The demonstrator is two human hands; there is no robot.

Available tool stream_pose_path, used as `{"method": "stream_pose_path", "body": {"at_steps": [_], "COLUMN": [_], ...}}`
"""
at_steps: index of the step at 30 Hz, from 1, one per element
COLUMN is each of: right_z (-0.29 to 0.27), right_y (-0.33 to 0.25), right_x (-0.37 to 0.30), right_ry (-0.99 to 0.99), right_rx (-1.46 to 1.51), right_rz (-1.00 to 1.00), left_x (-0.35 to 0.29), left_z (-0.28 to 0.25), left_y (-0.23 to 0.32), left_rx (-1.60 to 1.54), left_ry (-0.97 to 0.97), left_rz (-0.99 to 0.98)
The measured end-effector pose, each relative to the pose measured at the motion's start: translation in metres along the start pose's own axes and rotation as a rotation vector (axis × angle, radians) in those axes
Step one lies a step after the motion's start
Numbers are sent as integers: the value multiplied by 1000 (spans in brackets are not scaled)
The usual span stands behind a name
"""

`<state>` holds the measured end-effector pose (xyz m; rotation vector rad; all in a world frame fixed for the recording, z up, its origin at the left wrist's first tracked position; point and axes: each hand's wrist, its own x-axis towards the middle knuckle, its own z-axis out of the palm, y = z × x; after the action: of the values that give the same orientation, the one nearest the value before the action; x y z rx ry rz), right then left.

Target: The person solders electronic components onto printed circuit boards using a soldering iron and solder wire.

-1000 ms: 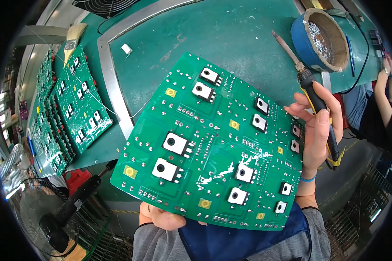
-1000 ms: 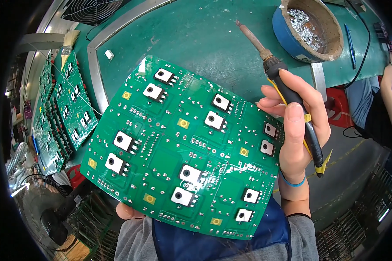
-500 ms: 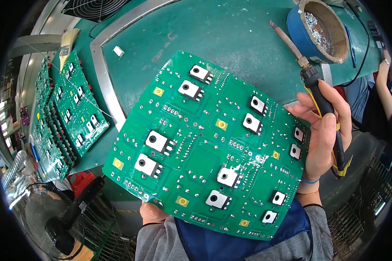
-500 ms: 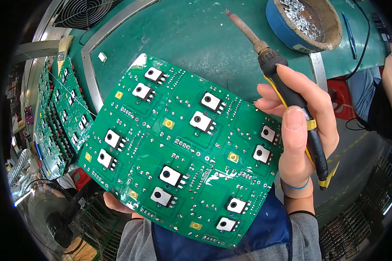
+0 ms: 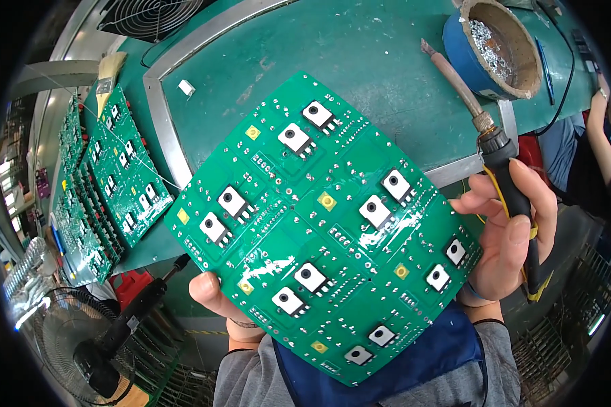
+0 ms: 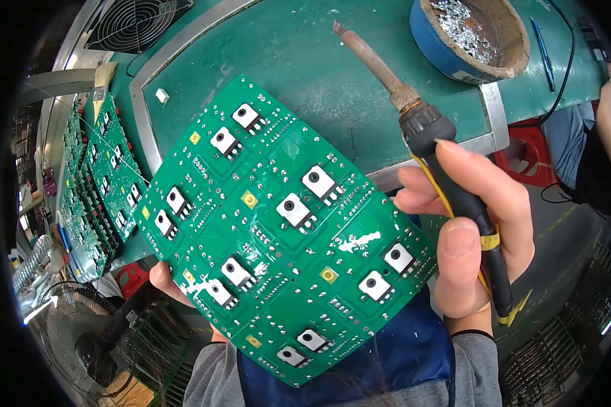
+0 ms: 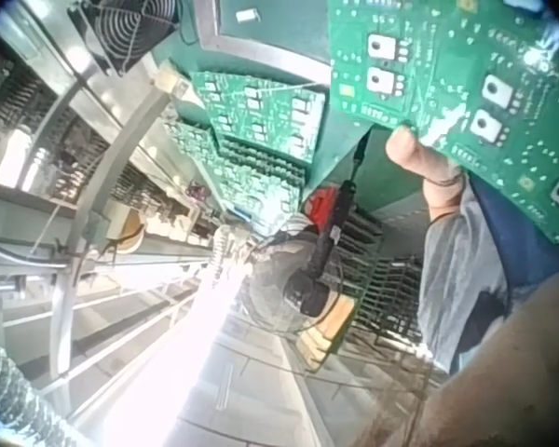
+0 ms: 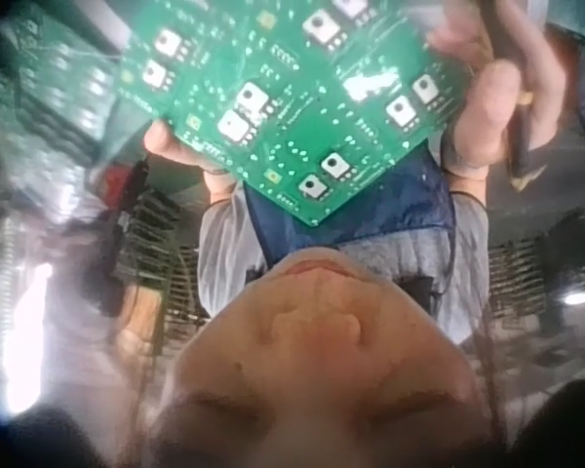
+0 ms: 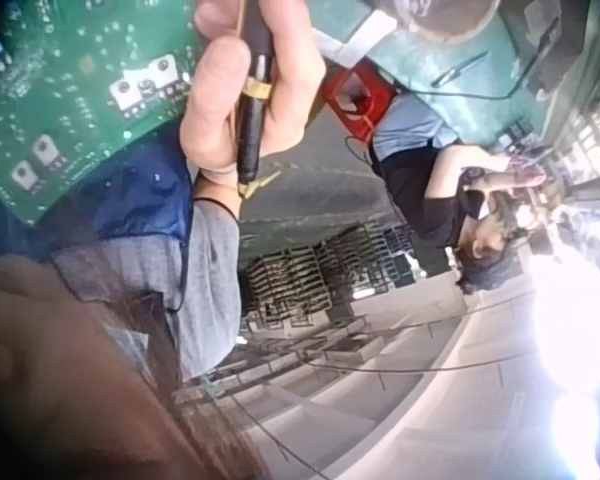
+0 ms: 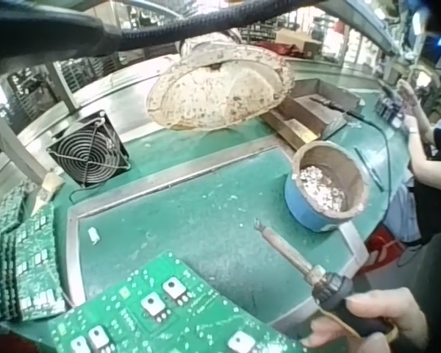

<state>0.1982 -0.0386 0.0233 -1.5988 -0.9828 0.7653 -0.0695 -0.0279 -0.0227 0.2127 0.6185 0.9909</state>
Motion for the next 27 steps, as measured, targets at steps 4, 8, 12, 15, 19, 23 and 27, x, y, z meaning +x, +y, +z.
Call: {"method": "stream_pose_path", "body": {"at_steps": [4, 8, 12, 15, 19, 23, 27], "right_z": [-1, -4, -9, -11, -3, 8, 15], "right_y": [-4, -4, -5, -5, 3, 11, 9], "right_x": [-3, -5, -7, -9, -3, 7, 10], "right_ry": [-34, -74, -133, -138, -255, -322, -395], "right_rx": [-1, 36, 67, 137, 268, 243, 260], "right_rz": [18, -40, -86, -64, -229, -336, -376], "left_x": [2, 5, 11, 15, 23, 31, 34], "left_z": [-4, -6, -9, -11, -12, -13, -20], "left_y": [2, 1, 3, 4, 8, 6, 4], "left_rx": [-57, -101, -138, -164, -203, -241, -225], "left_ry": [-51, -90, -126, -152, -202, -239, -205], "left_rz": [41, 73, 96, 117, 141, 162, 189]}}
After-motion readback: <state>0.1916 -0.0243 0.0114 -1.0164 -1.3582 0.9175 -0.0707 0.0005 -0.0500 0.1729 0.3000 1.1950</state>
